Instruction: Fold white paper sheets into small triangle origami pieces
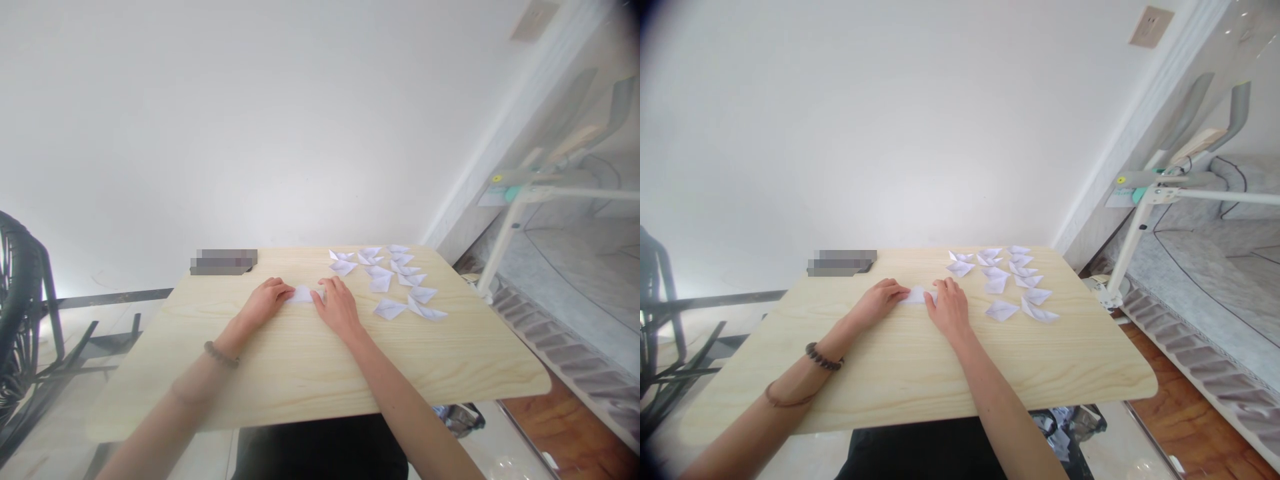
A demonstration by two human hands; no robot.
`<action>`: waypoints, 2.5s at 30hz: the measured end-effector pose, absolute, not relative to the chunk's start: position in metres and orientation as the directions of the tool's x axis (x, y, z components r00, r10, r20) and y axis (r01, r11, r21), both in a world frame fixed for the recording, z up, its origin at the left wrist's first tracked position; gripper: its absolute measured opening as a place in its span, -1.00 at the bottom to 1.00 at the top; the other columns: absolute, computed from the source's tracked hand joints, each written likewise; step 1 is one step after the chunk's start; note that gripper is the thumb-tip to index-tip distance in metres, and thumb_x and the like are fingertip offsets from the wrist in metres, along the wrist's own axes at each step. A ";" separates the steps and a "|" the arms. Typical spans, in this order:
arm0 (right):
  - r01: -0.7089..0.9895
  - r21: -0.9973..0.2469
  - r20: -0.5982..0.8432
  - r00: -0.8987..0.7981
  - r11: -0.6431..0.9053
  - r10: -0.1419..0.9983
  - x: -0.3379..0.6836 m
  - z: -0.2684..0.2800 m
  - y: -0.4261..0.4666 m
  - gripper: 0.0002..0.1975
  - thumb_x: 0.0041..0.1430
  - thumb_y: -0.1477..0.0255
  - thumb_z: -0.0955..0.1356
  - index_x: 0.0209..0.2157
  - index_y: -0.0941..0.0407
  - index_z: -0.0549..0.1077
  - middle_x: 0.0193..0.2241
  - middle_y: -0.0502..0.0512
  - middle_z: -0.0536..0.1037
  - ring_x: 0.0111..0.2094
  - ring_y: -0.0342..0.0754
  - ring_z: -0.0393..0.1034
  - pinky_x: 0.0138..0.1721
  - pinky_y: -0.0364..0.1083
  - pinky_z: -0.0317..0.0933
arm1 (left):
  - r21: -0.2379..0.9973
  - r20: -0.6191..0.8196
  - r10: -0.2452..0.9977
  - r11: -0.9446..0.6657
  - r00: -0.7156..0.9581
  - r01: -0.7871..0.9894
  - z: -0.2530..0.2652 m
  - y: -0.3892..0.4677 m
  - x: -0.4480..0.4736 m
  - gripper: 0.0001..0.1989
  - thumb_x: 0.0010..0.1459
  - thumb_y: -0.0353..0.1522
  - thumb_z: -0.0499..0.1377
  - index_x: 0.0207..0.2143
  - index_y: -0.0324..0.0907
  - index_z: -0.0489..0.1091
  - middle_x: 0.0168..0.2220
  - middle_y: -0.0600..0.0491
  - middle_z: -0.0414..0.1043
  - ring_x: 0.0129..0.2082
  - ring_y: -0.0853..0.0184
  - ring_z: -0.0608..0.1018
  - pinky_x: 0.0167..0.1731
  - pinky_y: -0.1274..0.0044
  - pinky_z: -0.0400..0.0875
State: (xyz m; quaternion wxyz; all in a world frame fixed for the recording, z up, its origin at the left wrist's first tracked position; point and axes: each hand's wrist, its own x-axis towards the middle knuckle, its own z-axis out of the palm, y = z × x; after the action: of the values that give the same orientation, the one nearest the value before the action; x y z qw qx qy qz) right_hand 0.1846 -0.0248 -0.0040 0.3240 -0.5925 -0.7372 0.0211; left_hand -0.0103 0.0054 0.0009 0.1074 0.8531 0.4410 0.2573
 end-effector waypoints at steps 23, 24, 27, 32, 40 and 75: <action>0.774 -0.580 0.275 -0.109 0.255 0.955 0.189 -0.013 -0.009 -0.62 -0.09 0.38 0.31 -0.16 0.12 0.24 -0.24 0.12 0.26 -0.19 -0.03 0.18 -0.12 -0.01 0.07 | 0.408 0.342 0.790 -0.613 0.509 0.677 -0.001 0.008 -0.011 -0.75 0.13 -0.31 -0.03 -0.30 -0.16 0.42 -0.40 0.01 0.36 -0.34 0.34 0.38 -0.28 0.52 0.25; 0.748 -0.611 0.261 -0.117 0.258 0.958 0.193 -0.014 -0.008 -0.63 -0.09 0.42 0.31 -0.16 0.11 0.24 -0.25 0.11 0.25 -0.21 -0.05 0.19 -0.12 -0.03 0.08 | 0.403 0.336 0.790 -0.613 0.513 0.680 -0.001 0.009 -0.011 -0.75 0.13 -0.31 -0.03 -0.30 -0.16 0.42 -0.40 0.01 0.36 -0.34 0.34 0.38 -0.28 0.52 0.25; 0.678 -0.685 0.243 -0.134 0.268 0.961 0.201 -0.014 -0.007 -0.66 -0.06 0.49 0.27 -0.16 0.11 0.24 -0.28 0.08 0.23 -0.24 -0.11 0.20 -0.12 -0.06 0.11 | 0.375 0.324 0.792 -0.610 0.517 0.699 0.001 0.008 -0.011 -0.76 0.12 -0.31 -0.03 -0.30 -0.15 0.41 -0.39 0.01 0.36 -0.33 0.34 0.38 -0.28 0.51 0.26; 0.650 -0.697 0.275 -0.147 0.303 0.950 0.203 -0.016 -0.008 -0.69 -0.05 0.52 0.26 -0.19 0.11 0.26 -0.28 0.07 0.23 -0.25 -0.12 0.20 -0.12 -0.06 0.11 | 0.287 0.370 0.724 -0.685 0.582 0.670 0.006 0.004 -0.008 -0.74 0.13 -0.40 -0.05 -0.17 -0.09 0.35 -0.18 0.02 0.34 -0.20 0.34 0.38 -0.18 0.48 0.23; 0.715 -0.584 0.376 -0.181 0.384 0.909 0.198 -0.012 -0.016 -0.86 0.02 0.52 0.23 -0.33 0.11 0.34 -0.34 0.08 0.27 -0.25 -0.09 0.20 -0.14 -0.05 0.11 | 0.265 0.388 0.657 -0.751 0.646 0.604 0.005 0.003 0.001 -0.77 0.13 -0.31 -0.02 -0.24 -0.10 0.39 -0.18 0.03 0.39 -0.20 0.34 0.42 -0.16 0.49 0.25; 0.744 -0.300 0.577 -0.356 0.597 0.735 0.179 0.007 -0.025 -0.81 0.17 0.42 0.17 -0.33 0.10 0.38 -0.37 0.06 0.43 -0.25 -0.09 0.20 -0.20 -0.08 0.06 | 0.261 0.570 0.592 -0.788 0.570 0.557 0.009 0.001 0.003 -0.87 0.06 -0.40 0.06 -0.33 -0.14 0.38 -0.33 0.05 0.43 -0.28 0.36 0.42 -0.22 0.46 0.28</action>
State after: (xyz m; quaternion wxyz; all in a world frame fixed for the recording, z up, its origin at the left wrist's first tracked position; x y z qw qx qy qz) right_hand 0.1789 -0.0252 0.0074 0.3467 -0.4490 -0.8235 -0.0071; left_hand 0.0030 0.0012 0.0090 0.0261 0.8856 0.3242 0.3315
